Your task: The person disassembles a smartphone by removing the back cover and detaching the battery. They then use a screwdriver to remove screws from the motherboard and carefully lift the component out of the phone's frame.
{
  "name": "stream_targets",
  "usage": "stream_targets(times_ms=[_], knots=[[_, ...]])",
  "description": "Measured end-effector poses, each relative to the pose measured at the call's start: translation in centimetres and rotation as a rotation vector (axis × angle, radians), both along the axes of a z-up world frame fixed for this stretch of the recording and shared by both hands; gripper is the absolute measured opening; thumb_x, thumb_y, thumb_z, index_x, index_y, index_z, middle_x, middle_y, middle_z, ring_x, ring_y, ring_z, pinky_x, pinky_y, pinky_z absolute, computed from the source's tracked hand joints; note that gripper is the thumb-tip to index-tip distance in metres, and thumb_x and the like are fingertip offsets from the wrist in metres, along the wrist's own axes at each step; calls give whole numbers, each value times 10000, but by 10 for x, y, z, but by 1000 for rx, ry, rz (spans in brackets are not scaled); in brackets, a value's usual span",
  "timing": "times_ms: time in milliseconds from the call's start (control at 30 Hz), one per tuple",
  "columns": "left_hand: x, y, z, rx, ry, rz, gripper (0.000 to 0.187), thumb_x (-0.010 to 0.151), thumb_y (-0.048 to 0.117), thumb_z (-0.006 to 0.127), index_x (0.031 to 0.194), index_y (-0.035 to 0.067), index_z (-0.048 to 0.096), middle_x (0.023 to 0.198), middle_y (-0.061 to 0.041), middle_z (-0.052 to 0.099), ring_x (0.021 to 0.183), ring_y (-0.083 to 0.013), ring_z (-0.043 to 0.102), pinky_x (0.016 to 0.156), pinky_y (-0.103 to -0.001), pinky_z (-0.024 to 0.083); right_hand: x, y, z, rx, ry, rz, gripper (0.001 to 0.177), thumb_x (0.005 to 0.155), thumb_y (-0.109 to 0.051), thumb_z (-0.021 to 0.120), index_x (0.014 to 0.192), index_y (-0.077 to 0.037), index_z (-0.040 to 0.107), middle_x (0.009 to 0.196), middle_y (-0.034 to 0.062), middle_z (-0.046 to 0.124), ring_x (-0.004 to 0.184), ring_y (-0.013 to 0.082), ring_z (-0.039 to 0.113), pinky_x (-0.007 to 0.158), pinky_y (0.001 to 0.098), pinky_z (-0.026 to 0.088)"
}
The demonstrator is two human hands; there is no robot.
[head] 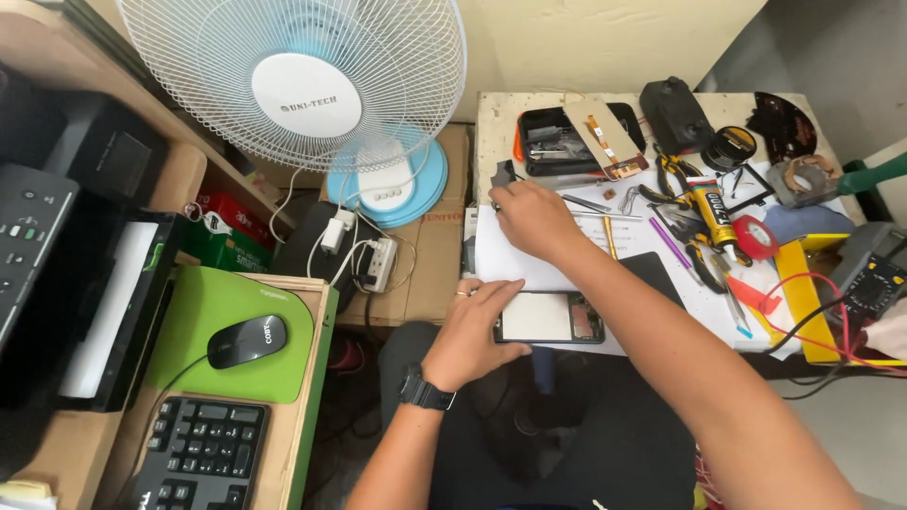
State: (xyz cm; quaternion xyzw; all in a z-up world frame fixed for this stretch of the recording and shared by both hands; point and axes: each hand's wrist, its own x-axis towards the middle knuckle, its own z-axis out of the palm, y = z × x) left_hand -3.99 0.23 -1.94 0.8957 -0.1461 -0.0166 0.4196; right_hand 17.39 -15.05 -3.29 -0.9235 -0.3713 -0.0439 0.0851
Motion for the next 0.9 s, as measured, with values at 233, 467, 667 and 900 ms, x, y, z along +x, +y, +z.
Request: stream_targets(times_ms=[233,467,667,900], knots=[[-1,1,-1,3,-3,5,987,745,215,1016,1651,65,658,1560,-214,708,1441,-479,499,1165,-529,518,1,-3,-13,-90,-361,129,141,1078,-167,768,1198,-128,830,921,72,801,870,226,803,751,321,681],[2,3,-4,-30,-3,4,1026,717,196,1037,1656,50,652,1540,-231,721,1440,-507,512,1177,-561,516,16,-10,-17,-33,-507,119,50,1084,-173,768,1120,-179,801,833,20,763,725,176,759,633,274,643],[2,0,1,-50,23,15,1039,723,159,1041,1671,39,635,1539,-247,715,1438,-511,513,1169,-563,524,21,-20,-6,94,-635,126,59,1138,-170,711,1161,-149,761,890,26,754,762,184,777,654,278,644],[2,-2,-5,-29,31,24,1093,704,188,1052,1699,70,616,1567,-234,702,1449,-502,505,1174,-594,521,3,-42,26,510,-578,15,163,1124,-84,722,1240,-159,809,983,9,749,894,217,818,735,314,687]])
